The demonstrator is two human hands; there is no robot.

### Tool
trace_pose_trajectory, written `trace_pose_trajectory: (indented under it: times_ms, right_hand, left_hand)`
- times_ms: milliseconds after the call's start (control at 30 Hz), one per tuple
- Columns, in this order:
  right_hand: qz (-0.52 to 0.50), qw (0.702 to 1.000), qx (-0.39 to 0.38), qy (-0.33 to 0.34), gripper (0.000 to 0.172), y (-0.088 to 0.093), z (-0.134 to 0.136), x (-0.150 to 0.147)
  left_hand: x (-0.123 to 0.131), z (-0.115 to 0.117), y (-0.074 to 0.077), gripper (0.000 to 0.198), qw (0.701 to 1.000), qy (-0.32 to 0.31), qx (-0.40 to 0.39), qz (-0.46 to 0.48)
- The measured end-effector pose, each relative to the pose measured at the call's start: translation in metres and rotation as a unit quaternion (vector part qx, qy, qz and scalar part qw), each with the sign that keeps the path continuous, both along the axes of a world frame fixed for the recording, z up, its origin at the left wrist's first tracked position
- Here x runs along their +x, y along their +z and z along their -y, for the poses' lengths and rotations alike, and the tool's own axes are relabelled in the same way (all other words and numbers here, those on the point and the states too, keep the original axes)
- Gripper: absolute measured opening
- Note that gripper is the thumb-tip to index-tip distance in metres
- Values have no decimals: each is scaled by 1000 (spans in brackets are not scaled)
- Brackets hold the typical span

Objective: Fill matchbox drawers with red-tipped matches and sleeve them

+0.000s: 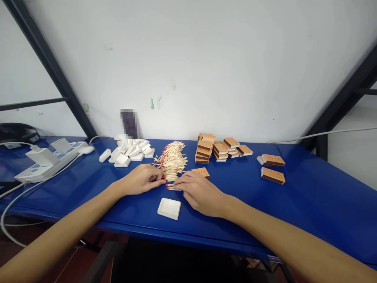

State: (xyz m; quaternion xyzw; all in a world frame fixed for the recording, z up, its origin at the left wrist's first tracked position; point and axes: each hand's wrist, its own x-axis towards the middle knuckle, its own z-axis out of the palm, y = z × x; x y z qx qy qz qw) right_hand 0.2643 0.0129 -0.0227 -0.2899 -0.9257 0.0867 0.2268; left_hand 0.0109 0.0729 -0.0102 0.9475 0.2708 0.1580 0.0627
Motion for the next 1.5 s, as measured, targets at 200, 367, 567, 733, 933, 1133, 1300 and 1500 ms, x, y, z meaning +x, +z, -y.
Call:
trace_pose_trajectory:
  times_ms: [200,367,567,733,933,1133,1300,1500]
  right_hand:
    - [10,1000,-4,-2,39,3,1,0]
    - [2,1000,-2,3,39,5,2,0]
    - [-9,1000,-6,29,41,5,4,1]
    - [-23,999,14,35,43,3,4,2]
    - [-16,999,23,-18,37,4,3,-1]
    - [14,1000,21,-17,36,3,1,-5]
    - [15,999,16,-38,35,3,1,-6]
    - [25,999,12,-38,33,3,0,-8]
  left_hand:
    - [-1,-1,0,31,1000,19,17,8]
    - [-1,-1,-1,26,999,22,39,17]
    - [0,0,-1,26,999,8,42,23]
    - [-2,-1,-2,25,998,41,44,27]
    - [-2,-2,-2,26,997,50,45,28]
    - [-1,-3,-3,32,998,39,57,9]
    - [-1,-1,-2,35,999,23,43,-3]
    - [-1,-1,-2,37,999,27,30,-7]
